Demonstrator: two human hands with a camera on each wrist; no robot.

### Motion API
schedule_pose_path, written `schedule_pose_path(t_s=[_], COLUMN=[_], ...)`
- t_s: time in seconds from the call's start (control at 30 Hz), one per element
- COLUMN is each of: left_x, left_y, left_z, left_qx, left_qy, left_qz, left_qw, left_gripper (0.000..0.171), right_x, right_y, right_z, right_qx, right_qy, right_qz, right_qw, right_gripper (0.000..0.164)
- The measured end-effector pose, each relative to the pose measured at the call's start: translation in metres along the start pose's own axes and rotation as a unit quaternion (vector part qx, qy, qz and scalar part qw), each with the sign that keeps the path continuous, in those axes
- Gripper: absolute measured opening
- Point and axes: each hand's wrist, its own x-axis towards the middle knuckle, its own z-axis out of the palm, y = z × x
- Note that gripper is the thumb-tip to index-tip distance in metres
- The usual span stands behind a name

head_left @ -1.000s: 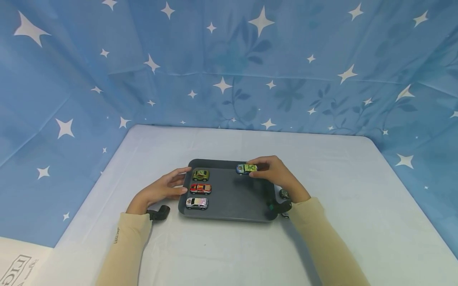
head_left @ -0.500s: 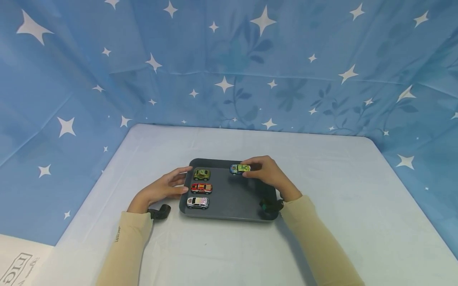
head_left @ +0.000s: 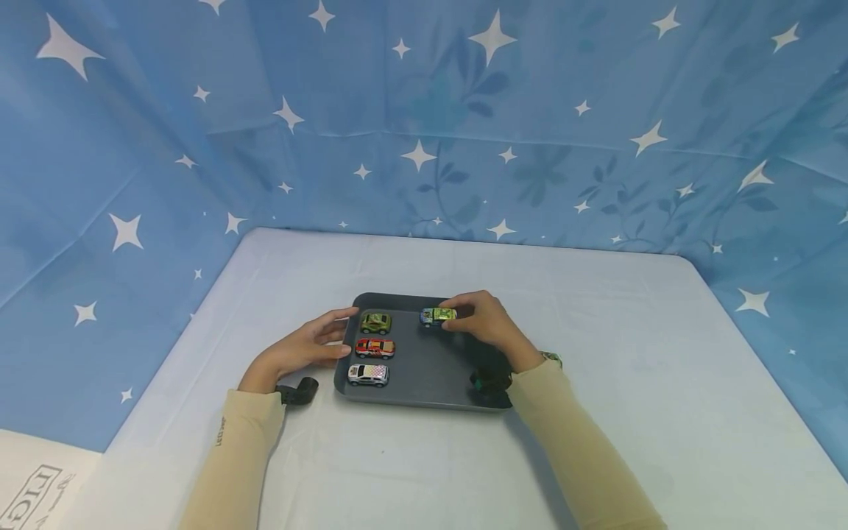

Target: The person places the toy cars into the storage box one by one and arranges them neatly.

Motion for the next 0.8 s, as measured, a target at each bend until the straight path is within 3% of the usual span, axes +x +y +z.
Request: schedule_pose_path(t_s=[0.8], left_x=[0.004], left_y=[0.000], left_z=[-0.007], left_qx=[-0.012], left_qy=[-0.009], left_qz=[-0.002], left_qw=[0.9999], left_gripper=[0.085], right_x=[0.019], right_y=[-0.004], right_z=[0.020], right_qx=[-0.086], right_qy=[-0.015], right_qz=[0.040], right_qw=[0.995], right_gripper=[0.030])
